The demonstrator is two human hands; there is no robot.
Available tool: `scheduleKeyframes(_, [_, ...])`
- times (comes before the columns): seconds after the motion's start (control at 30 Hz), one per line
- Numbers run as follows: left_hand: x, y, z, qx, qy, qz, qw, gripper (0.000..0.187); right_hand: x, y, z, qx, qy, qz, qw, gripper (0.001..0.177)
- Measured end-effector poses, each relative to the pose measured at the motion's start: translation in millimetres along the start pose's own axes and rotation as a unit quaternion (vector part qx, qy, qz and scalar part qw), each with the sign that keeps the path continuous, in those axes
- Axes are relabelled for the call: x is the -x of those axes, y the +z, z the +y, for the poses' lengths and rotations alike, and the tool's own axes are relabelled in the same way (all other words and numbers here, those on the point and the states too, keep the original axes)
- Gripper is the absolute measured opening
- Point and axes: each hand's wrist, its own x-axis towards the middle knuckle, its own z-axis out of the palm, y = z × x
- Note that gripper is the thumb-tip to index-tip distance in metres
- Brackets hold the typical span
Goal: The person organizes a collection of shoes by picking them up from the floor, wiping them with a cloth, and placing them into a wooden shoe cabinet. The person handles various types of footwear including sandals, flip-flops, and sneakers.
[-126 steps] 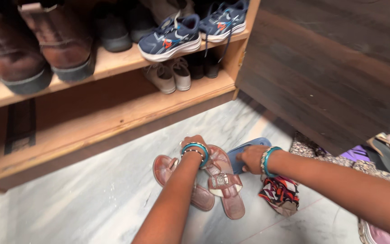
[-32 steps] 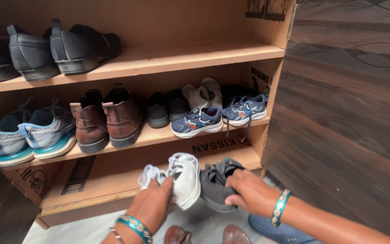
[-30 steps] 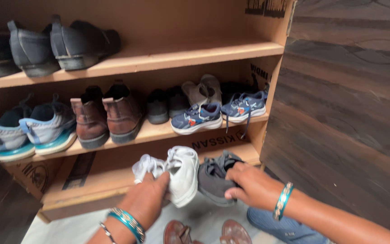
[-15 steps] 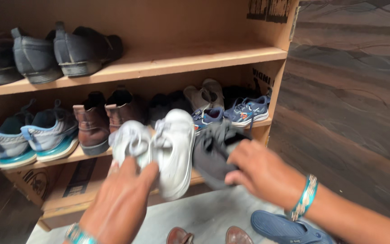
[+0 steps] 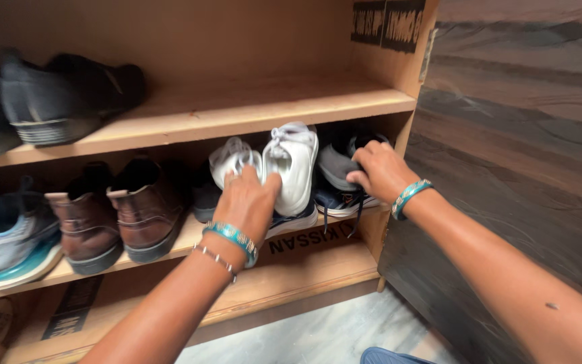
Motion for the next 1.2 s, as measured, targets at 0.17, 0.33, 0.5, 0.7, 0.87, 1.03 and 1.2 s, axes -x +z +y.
scheduleKeyframes(0.17, [-50.9, 43.7, -17.0, -0.072, -0.006, 0.003, 0.997, 0.011, -23.0, 28.2, 36.6, 0.012, 0.009, 0.012, 1.000, 0.034])
scheduleKeyframes(0.33, [-96.7, 102.2, -25.3, -0.022, -0.106, -0.136, 0.985, 0.017, -42.9, 60.8, 50.2, 0.024, 0.043, -0.027, 0.998, 0.039])
scheduleKeyframes(0.5, [-106.1, 141.3, -32.9, 0.076, -0.127, -0.187, 0.971, 0.041, -51.5, 79.7, 38.4, 0.024, 0.158, -0.107, 0.981, 0.051])
scheduleKeyframes(0.7, [-77.4, 129.6, -31.2, 0.210, -0.162, -0.052, 0.963, 0.058, -38.1, 59.3, 5.9, -0.055, 0.129, -0.055, 0.989, 0.071])
scheduleKeyframes(0.87, [2.4, 103.7, 11.9, 0.265, -0.114, 0.150, 0.946, 0.036, 28.0, 41.8, -54.1, -0.138, 0.056, 0.073, 0.986, 0.051])
scheduleKeyframes(1.03, [117.6, 108.2, 70.3, 0.340, -0.099, 0.049, 0.934, 0.023, 113.5, 40.4, -121.9, -0.172, -0.052, 0.000, 0.984, 0.037])
scheduleKeyframes(1.2, [226.0, 135.2, 121.6, 0.350, -0.202, -0.298, 0.865, 0.024, 209.1, 52.5, -165.3, -0.088, 0.016, -0.317, 0.944, 0.031])
